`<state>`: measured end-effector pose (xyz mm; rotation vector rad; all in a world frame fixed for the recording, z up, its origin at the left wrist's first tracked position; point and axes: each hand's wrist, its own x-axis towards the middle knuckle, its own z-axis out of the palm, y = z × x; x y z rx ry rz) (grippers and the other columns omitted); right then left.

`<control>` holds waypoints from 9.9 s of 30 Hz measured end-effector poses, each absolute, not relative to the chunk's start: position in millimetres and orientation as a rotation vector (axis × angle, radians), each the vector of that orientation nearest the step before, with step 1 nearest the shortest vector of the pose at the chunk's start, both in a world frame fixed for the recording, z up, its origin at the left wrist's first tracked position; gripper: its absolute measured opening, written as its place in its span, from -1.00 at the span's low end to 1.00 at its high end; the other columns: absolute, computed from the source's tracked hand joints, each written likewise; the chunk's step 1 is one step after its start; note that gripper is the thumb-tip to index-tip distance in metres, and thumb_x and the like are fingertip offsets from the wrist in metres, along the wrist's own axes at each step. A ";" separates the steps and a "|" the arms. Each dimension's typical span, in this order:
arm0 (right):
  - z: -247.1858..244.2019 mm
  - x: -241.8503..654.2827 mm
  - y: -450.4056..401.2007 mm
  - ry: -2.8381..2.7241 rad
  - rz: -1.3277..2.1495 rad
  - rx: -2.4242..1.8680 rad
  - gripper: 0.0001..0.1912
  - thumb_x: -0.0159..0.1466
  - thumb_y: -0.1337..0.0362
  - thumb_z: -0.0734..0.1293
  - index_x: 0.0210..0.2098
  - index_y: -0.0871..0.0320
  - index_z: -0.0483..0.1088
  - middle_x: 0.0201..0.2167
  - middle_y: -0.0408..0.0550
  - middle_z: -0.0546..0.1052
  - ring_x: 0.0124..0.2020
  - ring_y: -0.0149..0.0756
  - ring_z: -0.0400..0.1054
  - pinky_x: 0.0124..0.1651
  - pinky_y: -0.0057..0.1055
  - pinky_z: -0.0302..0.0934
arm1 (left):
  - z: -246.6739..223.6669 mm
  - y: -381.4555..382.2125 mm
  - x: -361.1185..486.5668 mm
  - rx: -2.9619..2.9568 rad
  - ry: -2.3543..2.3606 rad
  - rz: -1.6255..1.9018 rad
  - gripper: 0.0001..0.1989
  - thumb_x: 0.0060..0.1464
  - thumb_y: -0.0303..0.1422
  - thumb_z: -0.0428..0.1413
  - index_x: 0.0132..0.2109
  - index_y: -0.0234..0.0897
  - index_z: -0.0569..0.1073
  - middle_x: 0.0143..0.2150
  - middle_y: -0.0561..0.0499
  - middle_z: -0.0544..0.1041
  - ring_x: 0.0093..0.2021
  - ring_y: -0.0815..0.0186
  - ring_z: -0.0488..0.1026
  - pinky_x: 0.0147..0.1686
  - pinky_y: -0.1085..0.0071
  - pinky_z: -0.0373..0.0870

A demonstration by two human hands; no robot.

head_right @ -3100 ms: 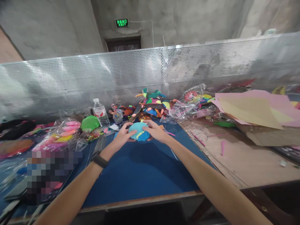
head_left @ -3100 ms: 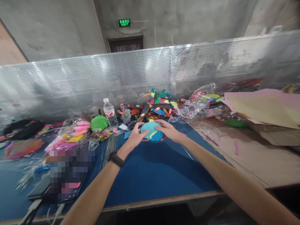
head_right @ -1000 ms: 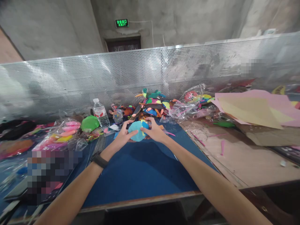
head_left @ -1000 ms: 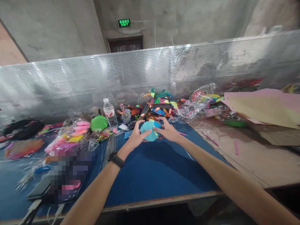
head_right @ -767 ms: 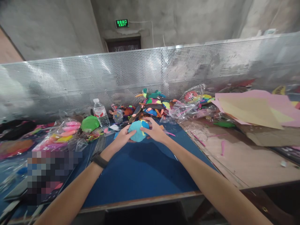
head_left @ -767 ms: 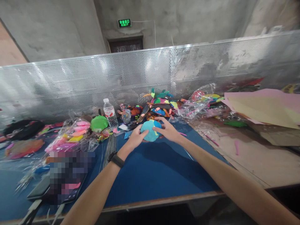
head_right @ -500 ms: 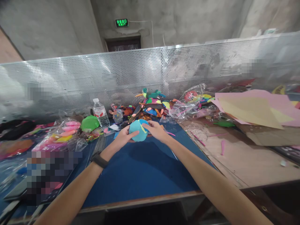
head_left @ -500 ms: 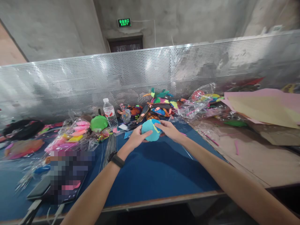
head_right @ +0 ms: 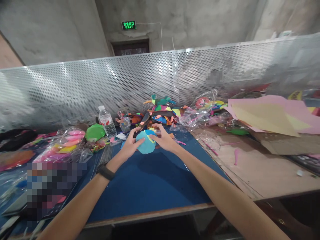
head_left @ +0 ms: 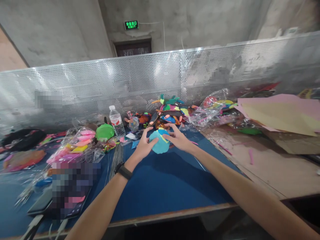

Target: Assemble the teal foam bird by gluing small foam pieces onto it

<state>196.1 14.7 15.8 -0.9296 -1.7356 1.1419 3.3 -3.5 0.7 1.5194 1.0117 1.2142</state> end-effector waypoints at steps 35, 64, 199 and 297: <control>17.3 200.4 13.4 -1.863 1.109 -0.907 -0.59 0.20 0.20 0.33 0.00 -0.01 0.14 -0.28 -0.16 0.42 -0.52 -0.43 0.40 -0.50 -0.43 0.38 | 1.8 -2.8 2.4 1.482 0.974 1.285 -0.37 0.00 -0.38 0.17 0.21 -0.16 0.16 -0.28 0.01 0.52 -0.39 0.32 0.49 -0.39 0.41 0.46; 9.6 191.2 17.8 -1.712 1.318 -0.894 -0.63 0.15 0.11 0.40 -0.08 0.10 0.40 -0.26 -0.07 0.55 -0.32 -0.31 0.44 -0.36 -0.44 0.37 | 5.0 -3.6 0.5 1.419 1.078 1.217 -0.55 0.00 -0.16 0.23 -0.02 -0.32 0.42 -0.16 -0.10 0.55 -0.32 0.30 0.51 -0.39 0.42 0.48; 7.7 208.7 40.3 -1.377 1.450 -1.011 -0.64 0.15 -0.01 0.40 -0.22 0.15 0.48 -0.36 -0.04 0.56 -0.45 -0.37 0.43 -0.46 -0.51 0.37 | 7.6 -9.9 5.8 1.161 1.008 1.139 -0.78 -0.06 -0.35 0.31 -0.25 -0.37 0.53 -0.28 -0.08 0.56 -0.30 0.39 0.51 -0.18 0.43 0.46; 6.8 209.1 35.2 -1.580 1.501 -0.913 -0.63 -0.08 0.13 0.55 -0.34 0.19 0.51 -0.39 -0.09 0.53 -0.35 -0.35 0.41 -0.24 -0.42 0.35 | 22.4 -36.6 25.5 3.141 1.442 1.093 -0.72 0.24 -0.47 -0.03 0.06 -0.29 0.42 0.33 -0.22 0.15 0.31 0.06 0.11 0.24 0.05 0.11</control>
